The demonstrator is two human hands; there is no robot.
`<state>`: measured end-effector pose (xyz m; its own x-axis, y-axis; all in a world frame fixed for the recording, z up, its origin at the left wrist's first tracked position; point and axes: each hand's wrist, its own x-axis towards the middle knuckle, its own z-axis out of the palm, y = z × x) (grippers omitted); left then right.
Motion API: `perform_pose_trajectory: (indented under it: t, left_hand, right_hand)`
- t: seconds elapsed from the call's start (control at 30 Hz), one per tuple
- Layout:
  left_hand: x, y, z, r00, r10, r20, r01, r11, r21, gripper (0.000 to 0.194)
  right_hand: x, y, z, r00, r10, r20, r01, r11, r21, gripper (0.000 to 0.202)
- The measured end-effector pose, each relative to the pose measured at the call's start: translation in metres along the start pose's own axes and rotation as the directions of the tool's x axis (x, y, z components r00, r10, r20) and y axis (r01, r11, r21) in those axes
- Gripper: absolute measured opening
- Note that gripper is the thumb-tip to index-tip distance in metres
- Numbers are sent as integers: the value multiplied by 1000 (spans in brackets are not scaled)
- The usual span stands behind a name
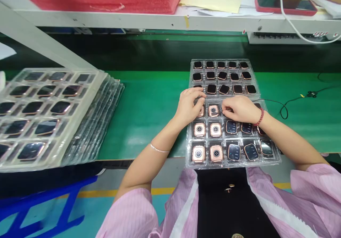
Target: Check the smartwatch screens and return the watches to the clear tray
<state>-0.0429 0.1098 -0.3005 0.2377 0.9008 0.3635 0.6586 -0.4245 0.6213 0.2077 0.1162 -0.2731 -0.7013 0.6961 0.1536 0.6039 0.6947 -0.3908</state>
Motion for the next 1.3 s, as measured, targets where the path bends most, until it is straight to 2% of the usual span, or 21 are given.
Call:
perform_pose_trajectory:
  t: [0.1, 0.2, 0.3, 0.4, 0.5, 0.63, 0.73, 0.87, 0.97, 1.03, 1.1, 1.17, 1.23, 1.3]
  left_hand:
    - [-2, 8, -4, 996, 55, 76, -52, 998, -42, 23]
    - [-6, 16, -6, 963, 138, 230, -125, 990, -69, 47]
    - [-7, 18, -2, 944, 118, 308, -98, 992, -78, 57]
    - [-8, 16, 3, 954, 65, 292, -34, 993, -110, 56]
    - [-7, 14, 4, 959, 62, 275, -28, 992, -126, 49]
    - [-6, 15, 2, 958, 73, 278, -47, 994, -98, 36]
    - [-6, 16, 2, 955, 74, 287, -51, 995, -89, 34]
    - [-6, 18, 4, 951, 117, 287, -112, 993, -35, 33]
    - [-6, 17, 5, 964, 121, 236, -135, 990, 44, 33]
    - [-6, 16, 4, 971, 109, 212, -123, 991, 56, 37]
    - [-6, 16, 3, 973, 103, 208, -113, 993, 36, 39]
    - [-6, 18, 0, 970, 112, 215, -114, 993, -1, 37]
    - [-6, 21, -3, 959, 139, 248, -128, 990, -58, 34]
    - [-7, 25, -8, 940, 172, 296, -141, 982, -125, 32]
  right_hand:
    - [-1, -5, -2, 997, -5, 83, 6, 1000, -18, 13]
    - [-1, -8, -4, 999, 36, -22, -33, 991, 133, 15]
    - [-1, -7, -4, 982, 133, -134, -110, 980, 167, 16]
    - [0, -3, 0, 975, 181, -127, -181, 983, 17, 16]
    - [1, 0, 4, 981, 164, -103, -174, 980, -93, 17]
    - [1, 0, 5, 985, 143, -92, -152, 984, -91, 18]
    - [2, 2, 6, 988, 122, -96, -132, 986, -101, 20]
    - [5, 3, 5, 973, 154, -173, -188, 960, -207, 21]
    - [0, -10, -5, 960, 141, -242, -190, 962, -195, 20]
    - [-10, -27, -10, 977, 79, -199, -111, 981, -159, 18]
    - [-23, -45, -13, 998, -21, -61, 12, 989, -149, 21]
    - [-33, -57, -12, 991, -97, 94, 109, 985, -135, 25]
    - [-38, -63, -11, 979, -113, 171, 125, 990, -60, 25]
    - [-37, -64, -13, 989, -69, 132, 63, 997, 51, 21]
